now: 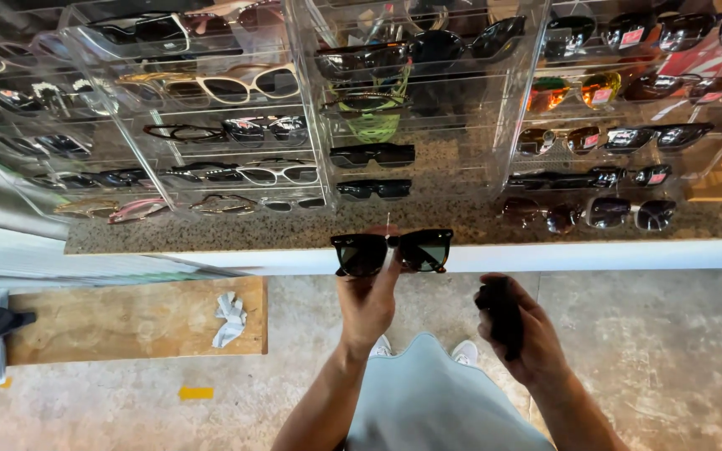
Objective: Cleaning various sunglasses with a cloth at a retail display counter.
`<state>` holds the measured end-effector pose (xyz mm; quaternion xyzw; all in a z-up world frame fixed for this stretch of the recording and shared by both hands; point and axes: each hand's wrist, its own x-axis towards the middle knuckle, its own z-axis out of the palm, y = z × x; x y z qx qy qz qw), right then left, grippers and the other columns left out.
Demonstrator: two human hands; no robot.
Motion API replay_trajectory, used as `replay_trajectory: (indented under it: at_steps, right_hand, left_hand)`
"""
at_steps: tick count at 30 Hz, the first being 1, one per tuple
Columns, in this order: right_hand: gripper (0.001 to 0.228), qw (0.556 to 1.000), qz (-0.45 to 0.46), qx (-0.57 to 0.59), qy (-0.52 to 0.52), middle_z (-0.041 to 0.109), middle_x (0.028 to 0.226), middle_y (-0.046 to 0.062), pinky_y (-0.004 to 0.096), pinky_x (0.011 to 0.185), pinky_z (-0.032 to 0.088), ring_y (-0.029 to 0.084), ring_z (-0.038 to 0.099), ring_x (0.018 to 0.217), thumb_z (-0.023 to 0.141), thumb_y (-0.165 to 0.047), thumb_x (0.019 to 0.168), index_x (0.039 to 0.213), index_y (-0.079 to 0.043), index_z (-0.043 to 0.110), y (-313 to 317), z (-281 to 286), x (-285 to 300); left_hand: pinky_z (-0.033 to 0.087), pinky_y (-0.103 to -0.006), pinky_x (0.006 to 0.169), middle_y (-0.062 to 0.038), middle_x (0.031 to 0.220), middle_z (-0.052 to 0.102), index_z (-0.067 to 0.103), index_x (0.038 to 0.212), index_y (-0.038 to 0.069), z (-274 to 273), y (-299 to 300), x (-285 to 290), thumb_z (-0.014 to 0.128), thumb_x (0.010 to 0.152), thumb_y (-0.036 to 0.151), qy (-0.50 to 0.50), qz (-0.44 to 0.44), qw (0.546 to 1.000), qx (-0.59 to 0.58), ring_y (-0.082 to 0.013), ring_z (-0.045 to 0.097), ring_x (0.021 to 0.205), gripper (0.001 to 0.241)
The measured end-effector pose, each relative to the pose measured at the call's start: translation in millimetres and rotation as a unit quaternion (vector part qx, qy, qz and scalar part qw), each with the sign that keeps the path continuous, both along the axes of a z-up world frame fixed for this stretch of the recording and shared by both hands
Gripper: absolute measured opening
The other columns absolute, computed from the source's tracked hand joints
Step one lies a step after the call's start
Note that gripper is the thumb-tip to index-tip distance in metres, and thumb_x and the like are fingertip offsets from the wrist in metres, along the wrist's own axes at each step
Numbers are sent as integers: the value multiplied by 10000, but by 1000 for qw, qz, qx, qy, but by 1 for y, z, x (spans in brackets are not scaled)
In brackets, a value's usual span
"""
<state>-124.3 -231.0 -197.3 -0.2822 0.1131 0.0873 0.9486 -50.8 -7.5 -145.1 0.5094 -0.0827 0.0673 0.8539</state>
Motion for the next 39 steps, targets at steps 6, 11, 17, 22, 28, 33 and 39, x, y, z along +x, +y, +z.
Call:
replay_trajectory:
  at_steps: [6,11,17,22,28,33,39]
  right_hand:
    - [190,972,-90,-158,-150,719,1006,185,195,485,456,77,576,633,639,1,1062,1238,71,647,-25,-2,19]
    - [142,768,-241,-504,-313,705,1052,114,245,638,562,117,659,828,672,-37,1002,1141,-59,683,21,62,46]
    - [210,623,-313,-647,-309,654,1121,108,291,776,516,196,619,1036,672,34,865,1044,-77,683,38,70,55]
    - [234,540,-346,-662,-388,621,1095,121,367,982,439,298,548,1080,818,-39,762,930,-101,668,50,98,63]
    - [220,557,-309,-665,-390,643,1067,113,434,994,403,278,564,1129,843,-83,748,879,-84,666,60,120,55]
    - [160,556,-317,-685,-348,662,1136,144,422,989,380,289,565,1189,724,-12,754,897,-72,683,50,111,59]
    - [136,633,-317,-626,-326,603,1283,104,392,1069,387,256,493,1288,740,-22,873,986,-81,693,44,110,67]
  left_hand:
    - [551,-296,792,-115,1088,658,581,1246,-13,24,-9,-5,602,1007,-72,-146,65,973,168,-141,651,985,247]
    - [570,-271,851,-141,1155,692,593,1222,-35,28,-24,-22,629,971,-80,-139,48,965,216,-154,690,1030,257]
    - [576,-268,869,-152,1156,721,616,1230,-69,32,-24,-29,656,968,-90,-94,27,971,218,-164,712,1033,267]
    - [581,-271,874,-160,1143,732,614,1248,-75,29,-21,-29,646,964,-101,-101,27,967,234,-167,718,1033,287]
    - [594,-294,945,-180,1231,671,554,1284,-84,32,-20,-28,605,983,-110,-156,15,966,205,-191,697,1134,306]
    - [580,-293,925,-179,1202,718,589,1271,-92,35,-16,-31,616,972,-123,-127,9,967,222,-196,716,1090,302]
    - [575,-298,942,-170,1214,699,569,1294,-83,29,-16,-31,590,982,-128,-135,17,971,197,-196,699,1098,315]
